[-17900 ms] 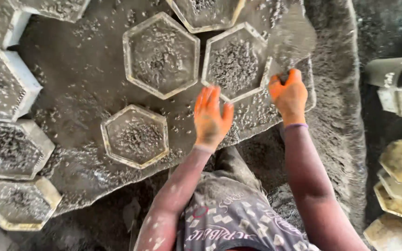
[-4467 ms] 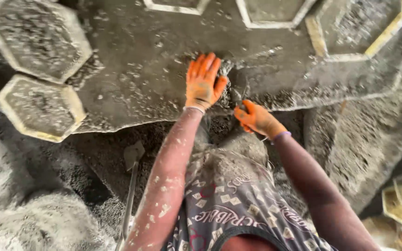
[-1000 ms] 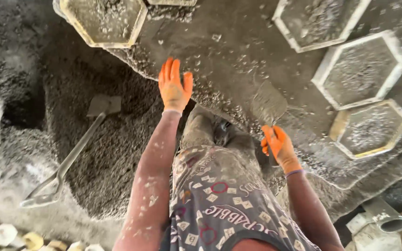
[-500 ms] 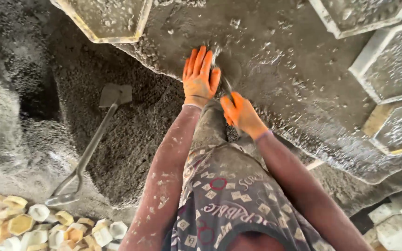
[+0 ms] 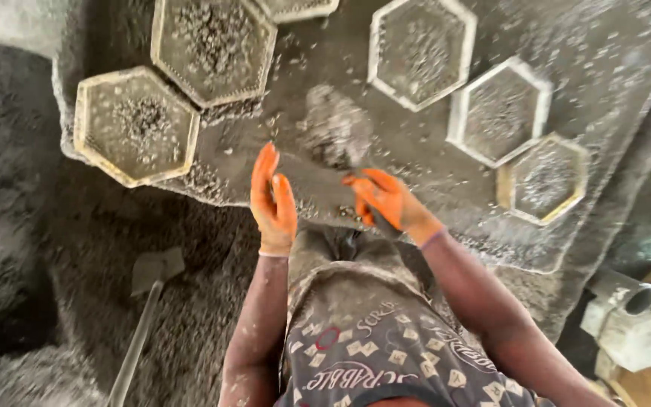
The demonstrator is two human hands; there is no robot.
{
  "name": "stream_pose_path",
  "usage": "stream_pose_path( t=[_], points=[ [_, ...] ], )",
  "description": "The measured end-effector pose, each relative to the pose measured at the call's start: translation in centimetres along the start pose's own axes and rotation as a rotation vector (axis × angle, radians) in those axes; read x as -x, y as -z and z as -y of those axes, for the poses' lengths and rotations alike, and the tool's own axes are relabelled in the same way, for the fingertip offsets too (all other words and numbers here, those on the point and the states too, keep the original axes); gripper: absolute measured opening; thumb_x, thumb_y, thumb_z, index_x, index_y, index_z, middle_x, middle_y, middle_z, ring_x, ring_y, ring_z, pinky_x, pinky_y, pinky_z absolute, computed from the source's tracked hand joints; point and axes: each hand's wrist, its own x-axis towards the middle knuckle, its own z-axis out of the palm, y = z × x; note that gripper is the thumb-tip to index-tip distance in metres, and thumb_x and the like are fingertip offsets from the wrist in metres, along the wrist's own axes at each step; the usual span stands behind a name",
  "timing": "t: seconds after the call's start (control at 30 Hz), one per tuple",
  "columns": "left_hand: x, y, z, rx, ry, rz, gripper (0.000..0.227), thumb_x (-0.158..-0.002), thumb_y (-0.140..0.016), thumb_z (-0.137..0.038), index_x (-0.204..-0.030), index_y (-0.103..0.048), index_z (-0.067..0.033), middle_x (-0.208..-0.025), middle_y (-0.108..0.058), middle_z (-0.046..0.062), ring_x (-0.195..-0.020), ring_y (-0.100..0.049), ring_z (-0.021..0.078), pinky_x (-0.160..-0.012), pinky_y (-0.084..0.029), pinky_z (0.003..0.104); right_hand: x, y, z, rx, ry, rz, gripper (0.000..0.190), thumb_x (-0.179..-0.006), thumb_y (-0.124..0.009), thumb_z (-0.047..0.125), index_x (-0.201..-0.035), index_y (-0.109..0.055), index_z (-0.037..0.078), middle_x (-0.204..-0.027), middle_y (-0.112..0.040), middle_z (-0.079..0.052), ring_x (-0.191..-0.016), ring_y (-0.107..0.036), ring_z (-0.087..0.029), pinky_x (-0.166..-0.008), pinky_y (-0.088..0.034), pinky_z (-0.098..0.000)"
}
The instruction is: Filling hexagonal molds with concrete and smoothing the surface with a trowel.
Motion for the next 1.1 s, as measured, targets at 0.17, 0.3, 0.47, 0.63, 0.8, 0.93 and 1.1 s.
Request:
stream_pose_path(
  t=[0.17,0.3,0.47,0.63,0.8,0.93,1.1],
  points=[
    [4.2,0.3,4.6,-0.019,0.320,0.041,0.043,-0.109,-0.053,-0.022,-0.144,-0.054,0.0019,-0.144,-0.061,0.016,-0.128,-0.058,0.0195,-0.108,-0.046,0.031,1.2,4.9,3.9,0.095,0.074,-0.378,0.034,-0.103,-0.060,0.036,-0.115,-0.061,0.005,-0.075,-0.066,-0.007,-0.058,-0.060,-0.016,-0.053,-0.051,-0.0347],
    [6.9,1.4,6.2,-0.126,0.415,0.102,0.044,-0.104,-0.060,-0.025,-0.137,-0.060,0.0027,-0.131,-0.067,0.016,-0.116,-0.062,0.0189,-0.100,-0.050,0.030,-1.6,11.5,4.5,1.088,0.004,-0.843,0.035,-0.103,-0.063,0.041,-0.105,-0.063,0.006,-0.074,-0.069,-0.014,-0.064,-0.067,-0.027,-0.060,-0.051,-0.0424],
    [8.2,5.0,6.9,-0.300,0.710,0.152,0.047,-0.099,-0.060,-0.031,-0.136,-0.062,-0.0019,-0.122,-0.072,0.014,-0.108,-0.067,0.0215,-0.095,-0.053,0.032,-1.5,16.5,0.0,0.771,0.316,-0.947,0.033,-0.108,-0.063,0.038,-0.103,-0.061,0.005,-0.081,-0.064,-0.012,-0.068,-0.057,-0.028,-0.059,-0.045,-0.0452],
    [8.4,6.2,8.3,-0.372,0.520,0.129,0.044,-0.100,-0.062,-0.030,-0.130,-0.065,0.0018,-0.125,-0.071,0.015,-0.117,-0.066,0.0196,-0.100,-0.050,0.032,-5.3,16.5,-2.2,-0.022,0.090,-0.635,0.027,-0.100,-0.054,0.038,-0.106,-0.057,0.012,-0.070,-0.060,-0.009,-0.053,-0.054,-0.020,-0.046,-0.043,-0.0382],
    [6.5,2.0,6.8,-0.434,0.524,0.145,0.042,-0.099,-0.063,-0.028,-0.129,-0.066,0.0010,-0.119,-0.072,0.014,-0.110,-0.065,0.0192,-0.095,-0.050,0.032,-11.3,17.6,-0.3,0.026,-0.050,-0.658,0.037,-0.100,-0.050,0.044,-0.101,-0.057,0.007,-0.066,-0.060,-0.011,-0.047,-0.056,-0.020,-0.041,-0.046,-0.0393],
    [6.0,-2.1,4.8,-0.405,0.427,0.227,0.041,-0.097,-0.065,-0.025,-0.128,-0.066,0.0014,-0.118,-0.072,0.013,-0.108,-0.064,0.0186,-0.094,-0.051,0.031,-12.0,18.2,-0.4,0.056,-0.028,-0.587,0.048,-0.101,-0.050,0.048,-0.089,-0.059,0.002,-0.061,-0.059,-0.010,-0.045,-0.057,-0.021,-0.040,-0.047,-0.0391],
    [5.6,-9.7,3.1,-0.317,0.377,0.358,0.042,-0.098,-0.064,-0.023,-0.130,-0.062,0.0031,-0.125,-0.069,0.013,-0.116,-0.064,0.0204,-0.100,-0.049,0.033,-9.1,18.8,-1.6,0.003,-0.051,-0.538,0.046,-0.099,-0.050,0.049,-0.083,-0.057,0.007,-0.060,-0.059,-0.011,-0.044,-0.057,-0.022,-0.040,-0.046,-0.0400]
  ],
)
